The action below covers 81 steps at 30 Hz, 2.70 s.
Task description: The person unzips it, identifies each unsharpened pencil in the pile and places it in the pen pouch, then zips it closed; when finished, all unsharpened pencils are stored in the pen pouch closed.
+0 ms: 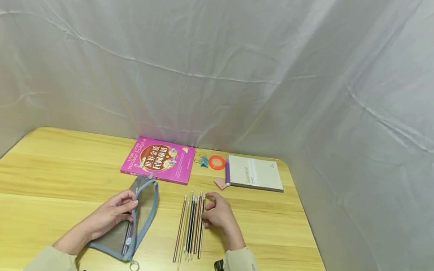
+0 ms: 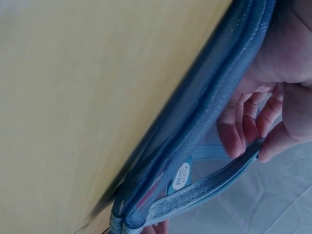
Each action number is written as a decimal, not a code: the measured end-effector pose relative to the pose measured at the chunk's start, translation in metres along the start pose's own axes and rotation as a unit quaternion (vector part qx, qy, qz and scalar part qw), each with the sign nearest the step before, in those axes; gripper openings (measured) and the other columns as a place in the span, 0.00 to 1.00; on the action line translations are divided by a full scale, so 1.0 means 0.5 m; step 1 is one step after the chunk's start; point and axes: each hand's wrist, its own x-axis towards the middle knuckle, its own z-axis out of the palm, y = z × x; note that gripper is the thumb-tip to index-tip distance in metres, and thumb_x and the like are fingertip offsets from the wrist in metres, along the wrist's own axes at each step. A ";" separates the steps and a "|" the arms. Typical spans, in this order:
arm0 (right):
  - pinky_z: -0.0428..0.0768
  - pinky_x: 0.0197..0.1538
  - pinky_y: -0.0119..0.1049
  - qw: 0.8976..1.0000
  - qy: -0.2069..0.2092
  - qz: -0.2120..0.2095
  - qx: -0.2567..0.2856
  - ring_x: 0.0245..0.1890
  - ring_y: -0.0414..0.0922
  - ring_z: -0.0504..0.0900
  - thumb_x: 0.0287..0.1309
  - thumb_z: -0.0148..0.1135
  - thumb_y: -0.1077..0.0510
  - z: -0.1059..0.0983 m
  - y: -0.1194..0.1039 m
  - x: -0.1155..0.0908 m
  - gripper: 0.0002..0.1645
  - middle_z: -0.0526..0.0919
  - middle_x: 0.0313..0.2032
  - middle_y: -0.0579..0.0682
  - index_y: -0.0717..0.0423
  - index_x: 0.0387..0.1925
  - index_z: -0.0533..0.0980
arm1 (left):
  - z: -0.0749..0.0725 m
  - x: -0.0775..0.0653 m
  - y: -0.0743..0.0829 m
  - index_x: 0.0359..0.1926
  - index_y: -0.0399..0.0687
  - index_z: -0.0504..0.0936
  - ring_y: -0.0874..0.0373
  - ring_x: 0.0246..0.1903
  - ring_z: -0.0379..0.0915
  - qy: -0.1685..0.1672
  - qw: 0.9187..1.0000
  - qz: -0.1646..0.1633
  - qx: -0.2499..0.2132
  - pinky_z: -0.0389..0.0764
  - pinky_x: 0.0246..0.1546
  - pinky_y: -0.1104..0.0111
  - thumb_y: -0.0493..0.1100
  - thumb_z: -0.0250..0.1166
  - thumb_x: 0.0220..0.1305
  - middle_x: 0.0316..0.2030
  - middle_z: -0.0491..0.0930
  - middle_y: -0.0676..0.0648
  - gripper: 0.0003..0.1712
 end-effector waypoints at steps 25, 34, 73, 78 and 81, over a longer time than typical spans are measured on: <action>0.87 0.24 0.42 0.999 0.015 -0.017 0.041 0.22 0.46 0.78 0.51 0.64 0.76 -0.011 -0.007 0.007 0.54 0.72 0.36 0.54 0.55 0.78 0.56 | 0.001 -0.003 -0.001 0.48 0.44 0.70 0.61 0.36 0.76 -0.001 1.000 0.005 -0.002 0.83 0.44 0.67 0.43 0.57 0.80 0.36 0.71 0.54 0.07; 0.89 0.34 0.40 0.978 -0.025 -0.035 0.204 0.37 0.46 0.78 0.57 0.59 0.76 -0.017 -0.045 -0.007 0.49 0.71 0.43 0.55 0.53 0.77 0.56 | 0.002 -0.001 -0.002 0.47 0.48 0.72 0.61 0.36 0.76 0.005 1.000 0.004 -0.001 0.84 0.45 0.67 0.41 0.55 0.80 0.37 0.73 0.53 0.02; 0.89 0.31 0.49 0.985 -0.013 -0.084 0.152 0.28 0.51 0.83 0.45 0.63 0.82 0.203 -0.126 -0.013 0.56 0.72 0.44 0.61 0.53 0.75 0.55 | 0.002 -0.002 -0.006 0.45 0.56 0.73 0.63 0.36 0.77 -0.001 1.000 0.007 -0.006 0.83 0.44 0.68 0.39 0.54 0.80 0.36 0.76 0.56 0.05; 0.89 0.31 0.48 0.987 -0.012 -0.081 0.141 0.27 0.49 0.83 0.45 0.64 0.82 0.212 -0.129 -0.013 0.56 0.72 0.44 0.60 0.52 0.75 0.56 | 0.000 0.001 -0.006 0.44 0.56 0.73 0.62 0.36 0.77 0.000 1.000 0.012 -0.006 0.83 0.44 0.67 0.38 0.54 0.80 0.36 0.76 0.55 0.06; 0.89 0.30 0.47 0.989 -0.021 -0.078 0.124 0.25 0.49 0.83 0.46 0.65 0.81 0.219 -0.131 -0.014 0.55 0.74 0.44 0.60 0.52 0.74 0.58 | -0.001 0.003 -0.005 0.45 0.56 0.73 0.62 0.36 0.77 -0.002 1.000 0.015 -0.006 0.83 0.45 0.67 0.39 0.54 0.80 0.37 0.76 0.54 0.06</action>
